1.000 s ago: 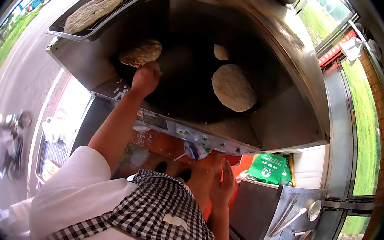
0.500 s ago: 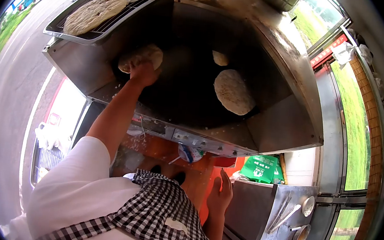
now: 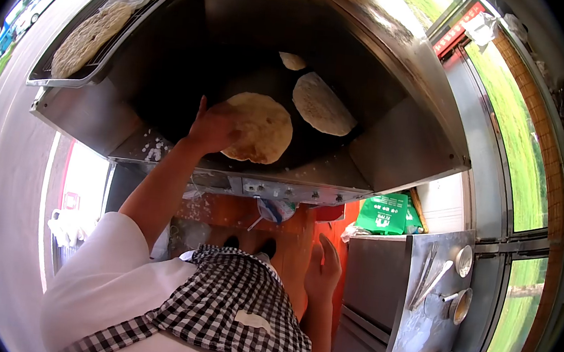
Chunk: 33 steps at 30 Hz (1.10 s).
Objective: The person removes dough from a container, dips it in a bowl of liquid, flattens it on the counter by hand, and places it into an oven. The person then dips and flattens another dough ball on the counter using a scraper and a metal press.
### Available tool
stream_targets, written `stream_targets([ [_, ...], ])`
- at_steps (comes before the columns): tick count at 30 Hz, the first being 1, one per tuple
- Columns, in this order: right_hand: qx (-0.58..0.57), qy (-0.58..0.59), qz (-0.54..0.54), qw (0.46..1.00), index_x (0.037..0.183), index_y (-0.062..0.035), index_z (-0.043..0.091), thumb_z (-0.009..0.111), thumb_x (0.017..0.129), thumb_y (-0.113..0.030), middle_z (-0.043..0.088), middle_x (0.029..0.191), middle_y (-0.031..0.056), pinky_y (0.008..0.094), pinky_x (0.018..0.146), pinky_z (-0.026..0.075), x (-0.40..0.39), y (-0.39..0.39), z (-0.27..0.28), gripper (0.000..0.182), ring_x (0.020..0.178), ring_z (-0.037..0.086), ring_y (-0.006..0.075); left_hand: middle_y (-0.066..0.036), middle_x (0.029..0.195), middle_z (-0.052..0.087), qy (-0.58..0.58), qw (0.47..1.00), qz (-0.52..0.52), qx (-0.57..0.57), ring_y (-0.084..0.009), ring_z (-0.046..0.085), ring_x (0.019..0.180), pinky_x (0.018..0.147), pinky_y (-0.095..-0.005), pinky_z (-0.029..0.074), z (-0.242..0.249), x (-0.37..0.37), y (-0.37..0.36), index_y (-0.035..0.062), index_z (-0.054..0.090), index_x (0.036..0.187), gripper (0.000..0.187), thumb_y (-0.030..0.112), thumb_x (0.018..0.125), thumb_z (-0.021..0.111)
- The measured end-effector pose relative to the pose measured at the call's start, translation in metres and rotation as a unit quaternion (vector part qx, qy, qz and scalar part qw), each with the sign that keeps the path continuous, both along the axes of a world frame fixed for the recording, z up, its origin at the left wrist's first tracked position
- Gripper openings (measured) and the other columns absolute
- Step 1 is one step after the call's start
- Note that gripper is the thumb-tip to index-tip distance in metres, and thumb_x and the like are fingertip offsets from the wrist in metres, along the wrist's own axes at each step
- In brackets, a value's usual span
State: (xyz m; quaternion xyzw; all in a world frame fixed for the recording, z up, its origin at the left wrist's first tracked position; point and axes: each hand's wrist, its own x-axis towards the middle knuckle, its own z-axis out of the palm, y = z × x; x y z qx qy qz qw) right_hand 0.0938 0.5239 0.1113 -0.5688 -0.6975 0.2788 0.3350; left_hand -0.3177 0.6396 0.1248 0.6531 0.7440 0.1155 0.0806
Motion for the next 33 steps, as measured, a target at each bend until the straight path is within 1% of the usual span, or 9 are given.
stream_targets([
  [3, -0.019, 0.001, 0.012, 1.000, 0.130, 0.0013, 0.070, 0.061, 0.108, -0.019, 0.073, 0.122, 0.0191, 0.0365, 0.097, 0.053, 0.002, 0.000, -0.008, 0.031, 0.112, 0.070, 0.0266, -0.012, 0.140, 0.061, 0.067, 0.998, 0.009, -0.019, -0.0302, 0.050, 0.140, 0.126, -0.0725, 0.012, 0.006, 0.015, 0.008, 0.0197, 0.071, 0.134, 0.051, 0.049, 0.092, 0.069],
  [6, -0.013, 0.011, 0.017, 1.000, 0.129, 0.0011, 0.070, 0.061, 0.108, -0.019, 0.074, 0.121, 0.0188, 0.0360, 0.097, 0.053, -0.007, 0.000, -0.002, 0.031, 0.112, 0.070, 0.0265, -0.010, 0.136, 0.064, 0.124, 0.991, 0.031, -0.024, -0.0293, 0.051, 0.139, 0.125, -0.0730, 0.014, 0.000, 0.028, 0.023, 0.0122, 0.069, 0.135, 0.058, 0.052, 0.094, 0.064],
  [9, -0.002, 0.015, 0.017, 1.000, 0.125, 0.0033, 0.069, 0.062, 0.105, -0.015, 0.073, 0.121, 0.0227, 0.0406, 0.099, 0.054, -0.010, 0.001, 0.003, 0.027, 0.115, 0.071, 0.0355, -0.010, 0.136, 0.064, 0.118, 0.992, 0.039, -0.037, -0.0291, 0.052, 0.139, 0.126, -0.0722, 0.012, 0.006, 0.038, 0.029, 0.0092, 0.070, 0.134, 0.061, 0.055, 0.093, 0.064],
  [15, 0.008, 0.008, 0.008, 1.000, 0.124, 0.0027, 0.069, 0.063, 0.105, -0.014, 0.073, 0.122, 0.0222, 0.0408, 0.099, 0.054, -0.003, -0.007, 0.001, 0.027, 0.115, 0.071, 0.0345, -0.012, 0.133, 0.066, 0.119, 0.992, 0.043, -0.025, -0.0290, 0.054, 0.138, 0.126, -0.0715, 0.011, 0.008, 0.051, 0.031, 0.0086, 0.071, 0.132, 0.062, 0.057, 0.092, 0.065],
  [21, -0.028, 0.023, -0.019, 0.999, 0.124, 0.0032, 0.070, 0.062, 0.105, -0.016, 0.073, 0.122, 0.0224, 0.0400, 0.100, 0.054, 0.000, -0.020, 0.004, 0.028, 0.116, 0.071, 0.0344, -0.012, 0.129, 0.067, 0.076, 0.995, 0.045, 0.052, -0.0279, 0.056, 0.135, 0.128, -0.0684, 0.014, 0.001, 0.055, 0.028, 0.0104, 0.076, 0.122, 0.054, 0.054, 0.093, 0.065],
  [24, -0.026, 0.027, -0.024, 0.999, 0.124, 0.0039, 0.070, 0.062, 0.105, -0.017, 0.073, 0.122, 0.0226, 0.0398, 0.100, 0.054, 0.005, -0.024, 0.000, 0.029, 0.116, 0.071, 0.0345, -0.011, 0.124, 0.068, 0.032, 0.992, 0.045, 0.112, -0.0285, 0.059, 0.129, 0.127, -0.0680, 0.016, 0.001, 0.056, 0.018, 0.0120, 0.078, 0.115, 0.042, 0.045, 0.092, 0.070],
  [27, -0.034, 0.034, -0.025, 0.999, 0.123, 0.0044, 0.070, 0.062, 0.105, -0.017, 0.073, 0.121, 0.0226, 0.0398, 0.100, 0.054, 0.012, -0.024, -0.002, 0.028, 0.116, 0.071, 0.0346, -0.010, 0.118, 0.069, -0.043, 0.986, 0.043, 0.152, -0.0293, 0.061, 0.123, 0.126, -0.0692, 0.019, 0.015, 0.054, 0.002, 0.0125, 0.077, 0.113, 0.032, 0.033, 0.090, 0.074],
  [30, -0.041, 0.044, -0.023, 0.998, 0.122, 0.0047, 0.070, 0.062, 0.105, -0.015, 0.074, 0.121, 0.0225, 0.0395, 0.100, 0.054, 0.021, -0.020, -0.005, 0.028, 0.115, 0.071, 0.0341, -0.010, 0.115, 0.070, -0.021, 0.971, 0.057, 0.229, -0.0302, 0.062, 0.121, 0.125, -0.0698, 0.021, 0.005, 0.055, -0.008, 0.0114, 0.076, 0.113, 0.029, 0.026, 0.088, 0.077],
  [33, -0.039, 0.044, -0.002, 0.998, 0.122, 0.0043, 0.070, 0.062, 0.104, -0.014, 0.074, 0.121, 0.0221, 0.0393, 0.100, 0.054, 0.032, -0.012, -0.005, 0.027, 0.115, 0.072, 0.0334, -0.009, 0.115, 0.071, -0.031, 0.963, 0.057, 0.261, -0.0304, 0.063, 0.122, 0.125, -0.0684, 0.022, 0.013, 0.068, -0.017, 0.0110, 0.076, 0.113, 0.029, 0.025, 0.087, 0.076],
])
